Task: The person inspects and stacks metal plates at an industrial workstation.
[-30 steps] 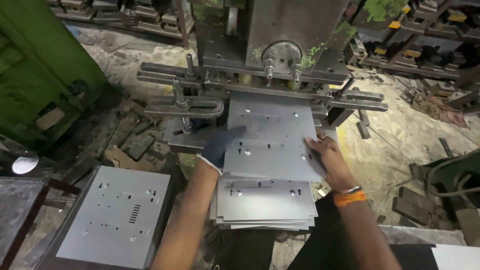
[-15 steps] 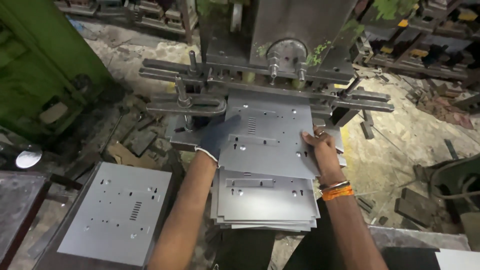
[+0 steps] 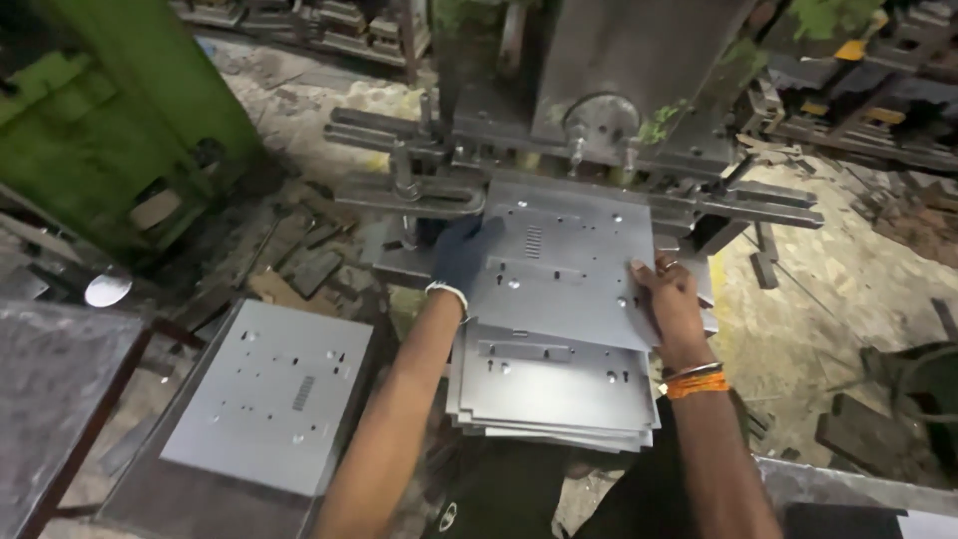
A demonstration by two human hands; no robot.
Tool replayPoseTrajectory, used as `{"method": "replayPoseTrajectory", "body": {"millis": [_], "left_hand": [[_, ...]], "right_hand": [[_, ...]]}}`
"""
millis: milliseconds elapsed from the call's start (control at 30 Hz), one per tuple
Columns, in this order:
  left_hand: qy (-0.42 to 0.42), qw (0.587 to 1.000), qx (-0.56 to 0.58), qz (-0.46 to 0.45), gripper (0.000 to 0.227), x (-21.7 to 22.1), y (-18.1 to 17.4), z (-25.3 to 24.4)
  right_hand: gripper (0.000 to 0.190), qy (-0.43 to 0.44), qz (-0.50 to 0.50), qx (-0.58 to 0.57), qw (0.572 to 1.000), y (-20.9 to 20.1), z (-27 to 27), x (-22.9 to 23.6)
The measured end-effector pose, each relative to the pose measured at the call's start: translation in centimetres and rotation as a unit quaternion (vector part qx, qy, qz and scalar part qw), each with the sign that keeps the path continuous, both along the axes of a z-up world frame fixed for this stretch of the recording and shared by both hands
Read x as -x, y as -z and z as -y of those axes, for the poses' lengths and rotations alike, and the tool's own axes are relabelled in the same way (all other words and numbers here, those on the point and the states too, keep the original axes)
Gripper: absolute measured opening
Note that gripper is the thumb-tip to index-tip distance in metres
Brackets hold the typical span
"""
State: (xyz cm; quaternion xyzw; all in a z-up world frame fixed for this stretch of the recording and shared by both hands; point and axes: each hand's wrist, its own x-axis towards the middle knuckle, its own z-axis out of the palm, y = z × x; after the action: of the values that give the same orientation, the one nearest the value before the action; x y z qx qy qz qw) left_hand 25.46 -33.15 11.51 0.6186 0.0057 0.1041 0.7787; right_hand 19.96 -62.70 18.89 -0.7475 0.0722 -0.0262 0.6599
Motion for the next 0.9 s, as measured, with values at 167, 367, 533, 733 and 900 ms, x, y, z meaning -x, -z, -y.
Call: {"method": "replayPoseTrajectory", "body": {"millis": [167,367,533,733,900], "left_hand": [[-0.087,0.969,-0.23,0.024,0.041,5.8,-2.0,0.0],[-0.305,0.838,-0.451,0.031,0.05,10.7,-2.3,-1.2],[-0.145,0.922,-0.339,-0.117,0.083,11.0,-1.1,-0.8],[-0.097,0.947,-0.277,-0.131,0.101,9.7,1.4,0.6],[-0.062,0.929,-0.326,-0.164,0.11,11.3,-3.5,1.1]], "right_hand": [[0.039,-0.004,0.016,0.009,1.0,-2.1,-0.3,4.5],[0.082,0.059,0.096,0.31,0.944,3.2,1.4,6.0],[0.079,0.044,0.068,0.178,0.981,9.4,4.3,3.9],[0.071,0.057,-0.016,0.106,0.993,9.1,4.6,4.1],[0.075,0.02,-0.033,0.032,0.999,8.3,3.8,4.5]]}}
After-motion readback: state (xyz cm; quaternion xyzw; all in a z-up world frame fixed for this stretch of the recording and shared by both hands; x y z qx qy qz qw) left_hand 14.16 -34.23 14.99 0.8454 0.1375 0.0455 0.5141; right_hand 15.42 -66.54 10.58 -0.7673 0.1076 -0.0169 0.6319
